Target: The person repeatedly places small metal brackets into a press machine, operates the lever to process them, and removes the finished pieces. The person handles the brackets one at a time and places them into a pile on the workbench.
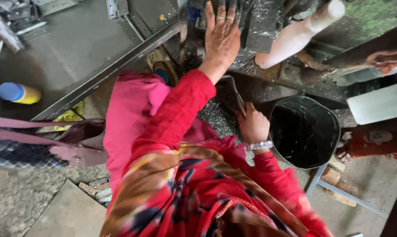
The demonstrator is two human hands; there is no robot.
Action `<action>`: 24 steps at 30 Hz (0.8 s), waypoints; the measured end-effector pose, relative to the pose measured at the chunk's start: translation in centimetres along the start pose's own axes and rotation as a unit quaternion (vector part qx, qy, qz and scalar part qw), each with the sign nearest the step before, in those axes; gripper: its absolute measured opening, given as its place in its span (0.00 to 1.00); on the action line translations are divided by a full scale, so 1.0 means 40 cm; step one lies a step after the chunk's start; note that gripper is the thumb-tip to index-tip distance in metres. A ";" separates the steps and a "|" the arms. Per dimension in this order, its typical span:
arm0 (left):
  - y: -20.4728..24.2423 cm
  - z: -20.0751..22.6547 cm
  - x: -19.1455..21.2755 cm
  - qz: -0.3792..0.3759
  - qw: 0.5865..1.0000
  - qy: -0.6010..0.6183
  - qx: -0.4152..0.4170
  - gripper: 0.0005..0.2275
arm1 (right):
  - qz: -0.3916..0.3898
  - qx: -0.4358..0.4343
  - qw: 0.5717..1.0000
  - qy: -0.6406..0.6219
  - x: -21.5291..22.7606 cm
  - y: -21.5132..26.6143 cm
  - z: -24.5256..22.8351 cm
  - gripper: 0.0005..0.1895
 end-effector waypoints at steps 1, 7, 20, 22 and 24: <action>0.007 0.000 0.007 0.025 1.000 -0.004 -0.006 0.20 | 0.004 -0.002 1.000 -0.007 -0.004 0.007 0.001 0.24; 0.015 -0.007 0.016 -0.064 0.998 0.020 -0.008 0.17 | -0.014 0.038 0.999 -0.029 0.002 -0.025 0.009 0.23; -0.016 -0.020 0.004 -0.057 0.998 0.039 0.005 0.15 | -0.005 0.005 1.000 -0.009 -0.061 -0.005 0.031 0.25; -0.027 -0.014 -0.016 -0.113 0.993 0.041 0.011 0.14 | -0.013 0.014 1.000 -0.008 -0.034 -0.030 0.035 0.26; -0.033 -0.014 -0.041 -0.129 0.988 0.074 0.045 0.14 | -0.019 0.033 0.999 -0.034 -0.027 -0.033 0.034 0.24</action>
Point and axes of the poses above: each hand's wrist, its own y-axis away from the middle knuckle, its own x-axis out of the back of the hand, z = x × y, the point moved 2 cm from there along -y, towards the middle knuckle, and after that the axes turned 14 degrees about z, right-handed, at the moved point
